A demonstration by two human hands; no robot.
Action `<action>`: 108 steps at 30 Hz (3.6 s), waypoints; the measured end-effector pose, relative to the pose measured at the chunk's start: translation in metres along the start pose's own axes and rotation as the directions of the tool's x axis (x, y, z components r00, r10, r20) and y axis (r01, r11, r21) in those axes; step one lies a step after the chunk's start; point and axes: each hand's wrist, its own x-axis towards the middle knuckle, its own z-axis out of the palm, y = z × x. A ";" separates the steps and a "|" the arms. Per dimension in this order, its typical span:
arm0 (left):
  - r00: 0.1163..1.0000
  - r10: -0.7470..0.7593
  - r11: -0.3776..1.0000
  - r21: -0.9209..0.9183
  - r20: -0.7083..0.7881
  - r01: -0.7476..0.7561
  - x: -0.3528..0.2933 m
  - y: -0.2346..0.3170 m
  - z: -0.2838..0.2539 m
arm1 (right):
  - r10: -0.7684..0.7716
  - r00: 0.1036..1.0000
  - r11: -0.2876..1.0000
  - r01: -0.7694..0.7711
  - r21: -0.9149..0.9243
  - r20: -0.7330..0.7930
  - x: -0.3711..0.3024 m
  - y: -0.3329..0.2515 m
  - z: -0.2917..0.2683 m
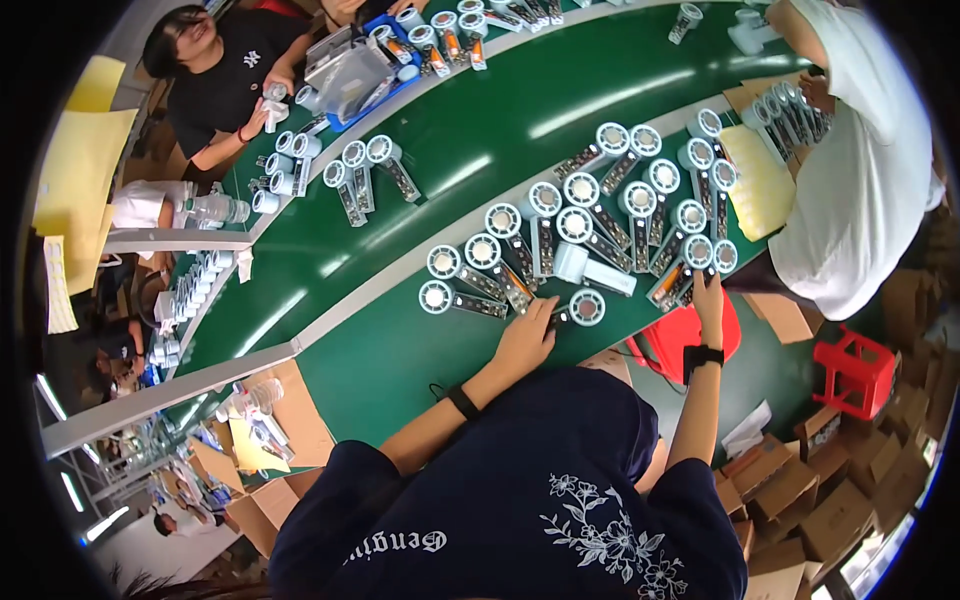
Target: The person picks up two handheld fans, turns them on to test the lights and blades, and places them back on the assembly line. The person then picks up two more fans from a cardboard box on the floor and places them onto the assembly line.
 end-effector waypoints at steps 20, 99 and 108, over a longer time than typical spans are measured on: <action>0.572 -0.678 0.718 -0.248 -0.462 0.650 0.154 -0.283 -0.187 | 0.229 0.901 0.973 -0.200 -0.114 0.369 -0.040 -0.093 -0.062; 0.847 -0.243 0.090 -0.880 -0.473 -0.466 -0.104 0.066 -0.176 | -0.582 0.656 0.579 -0.080 0.812 0.480 -0.238 -0.369 0.040; 0.763 -0.216 0.335 -0.780 -0.610 -0.529 -0.107 0.106 -0.203 | -0.754 0.573 0.445 0.086 0.891 0.321 -0.252 -0.383 0.021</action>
